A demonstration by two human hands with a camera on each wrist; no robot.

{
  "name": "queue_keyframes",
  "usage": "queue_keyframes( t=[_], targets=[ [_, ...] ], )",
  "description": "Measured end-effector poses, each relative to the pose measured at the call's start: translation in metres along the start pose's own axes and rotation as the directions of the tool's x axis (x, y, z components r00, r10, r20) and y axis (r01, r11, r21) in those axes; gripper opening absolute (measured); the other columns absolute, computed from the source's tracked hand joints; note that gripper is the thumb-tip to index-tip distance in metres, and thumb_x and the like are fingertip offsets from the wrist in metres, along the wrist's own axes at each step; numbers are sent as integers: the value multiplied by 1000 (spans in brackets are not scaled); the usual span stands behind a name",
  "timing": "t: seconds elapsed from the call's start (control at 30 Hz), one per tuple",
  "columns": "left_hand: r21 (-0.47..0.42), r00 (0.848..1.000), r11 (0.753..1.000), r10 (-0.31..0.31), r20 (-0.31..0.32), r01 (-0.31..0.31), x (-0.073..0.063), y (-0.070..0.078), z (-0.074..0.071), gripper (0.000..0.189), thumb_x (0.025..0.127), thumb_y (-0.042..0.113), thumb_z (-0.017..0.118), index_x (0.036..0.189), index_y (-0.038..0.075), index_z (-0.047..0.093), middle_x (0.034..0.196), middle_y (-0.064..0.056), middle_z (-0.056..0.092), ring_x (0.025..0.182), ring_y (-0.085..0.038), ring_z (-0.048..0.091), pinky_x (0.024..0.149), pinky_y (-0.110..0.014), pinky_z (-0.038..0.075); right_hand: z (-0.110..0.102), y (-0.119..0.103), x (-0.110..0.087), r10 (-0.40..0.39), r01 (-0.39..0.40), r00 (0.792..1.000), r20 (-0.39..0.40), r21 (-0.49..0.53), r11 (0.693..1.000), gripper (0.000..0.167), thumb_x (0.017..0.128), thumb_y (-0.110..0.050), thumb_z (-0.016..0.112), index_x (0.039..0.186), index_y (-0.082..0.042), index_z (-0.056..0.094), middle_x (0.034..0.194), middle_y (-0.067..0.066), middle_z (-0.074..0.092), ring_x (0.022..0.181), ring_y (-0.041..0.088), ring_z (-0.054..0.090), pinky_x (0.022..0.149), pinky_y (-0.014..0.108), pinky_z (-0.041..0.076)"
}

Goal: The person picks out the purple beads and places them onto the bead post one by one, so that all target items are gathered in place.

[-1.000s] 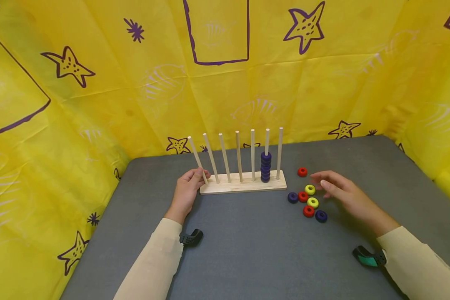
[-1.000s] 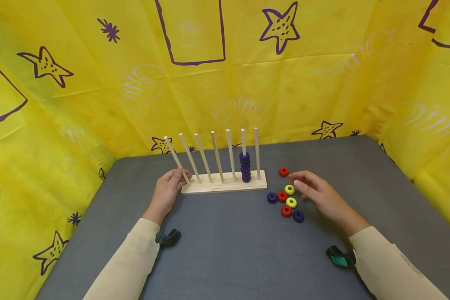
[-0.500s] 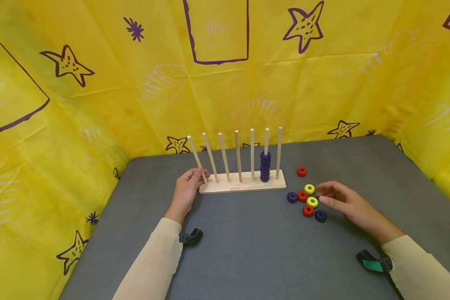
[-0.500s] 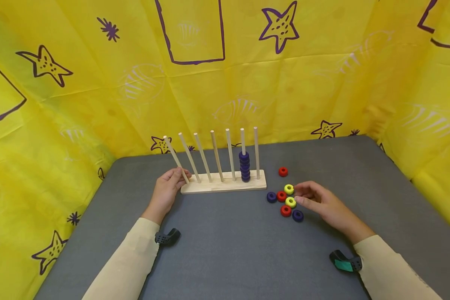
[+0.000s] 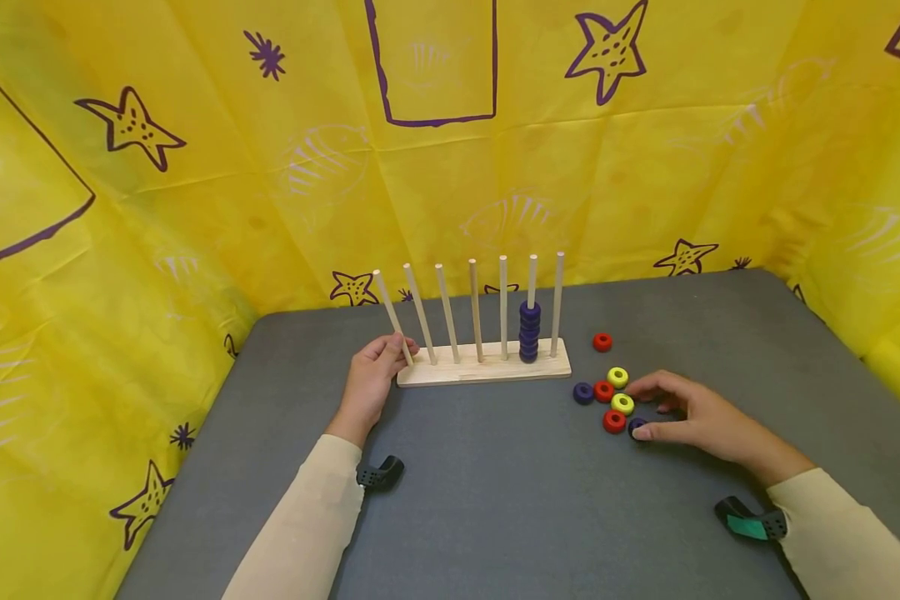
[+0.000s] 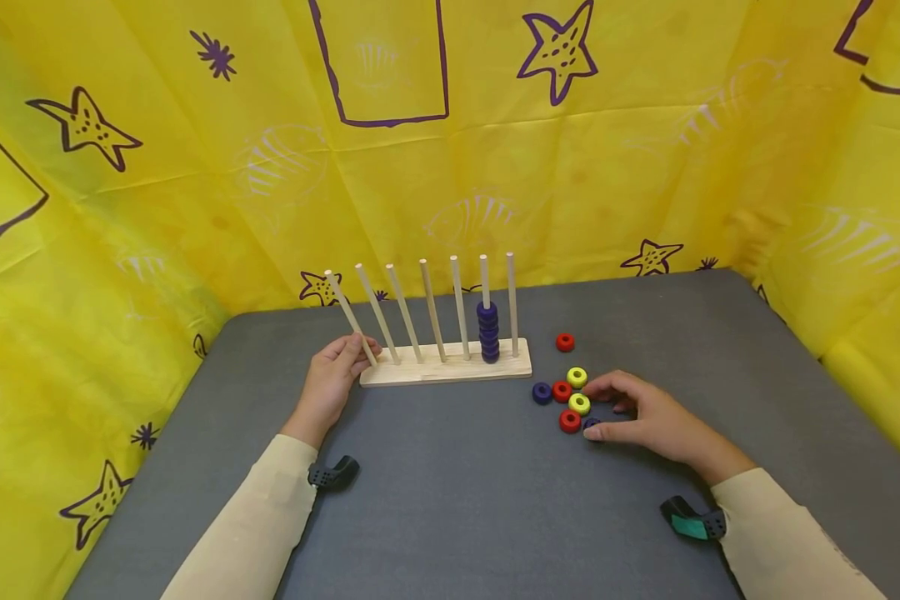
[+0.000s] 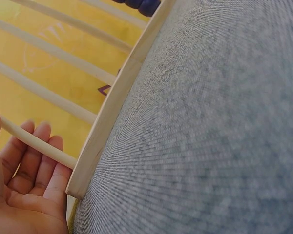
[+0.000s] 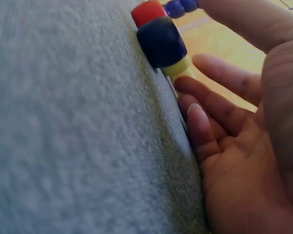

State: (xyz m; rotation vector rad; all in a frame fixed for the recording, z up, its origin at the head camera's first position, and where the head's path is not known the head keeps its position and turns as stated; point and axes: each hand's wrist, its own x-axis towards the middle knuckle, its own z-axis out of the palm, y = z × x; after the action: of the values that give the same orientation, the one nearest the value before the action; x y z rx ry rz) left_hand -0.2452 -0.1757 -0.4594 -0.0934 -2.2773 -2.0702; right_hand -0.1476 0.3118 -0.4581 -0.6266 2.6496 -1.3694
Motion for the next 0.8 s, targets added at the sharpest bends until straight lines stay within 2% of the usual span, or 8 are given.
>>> queue_keyframes(
  t=[0.2, 0.6, 0.8],
  targets=[
    [1, 1000, 1000, 8, 2, -8, 0, 0, 0, 41, 114, 35, 62, 120, -4, 74, 119, -20, 75, 120, -31, 70, 105, -36, 56, -1, 2, 0, -45, 46, 998, 33, -25, 999, 55, 89, -18, 95, 137, -16, 69, 135, 1, 65, 120, 13, 58, 97, 21, 49],
    [18, 1000, 1000, 3, 1, -3, 0, -1, -1, 47, 113, 42, 61, 120, -2, 74, 119, -20, 75, 120, -29, 70, 106, -38, 55, -4, 2, -1, -39, 39, 999, 1, -23, 999, 37, 95, -10, 87, 129, -13, 72, 123, 3, 67, 101, 17, 60, 83, 25, 53],
    [15, 1000, 1000, -1, 4, 1, 0, -1, 0, 48, 113, 43, 61, 120, -2, 74, 119, -20, 74, 119, -29, 69, 107, -39, 55, -5, 6, 0, -69, 68, 997, -19, -32, 997, 34, 95, -2, 85, 125, -12, 74, 119, 4, 69, 96, 17, 63, 79, 25, 54]
  ],
)
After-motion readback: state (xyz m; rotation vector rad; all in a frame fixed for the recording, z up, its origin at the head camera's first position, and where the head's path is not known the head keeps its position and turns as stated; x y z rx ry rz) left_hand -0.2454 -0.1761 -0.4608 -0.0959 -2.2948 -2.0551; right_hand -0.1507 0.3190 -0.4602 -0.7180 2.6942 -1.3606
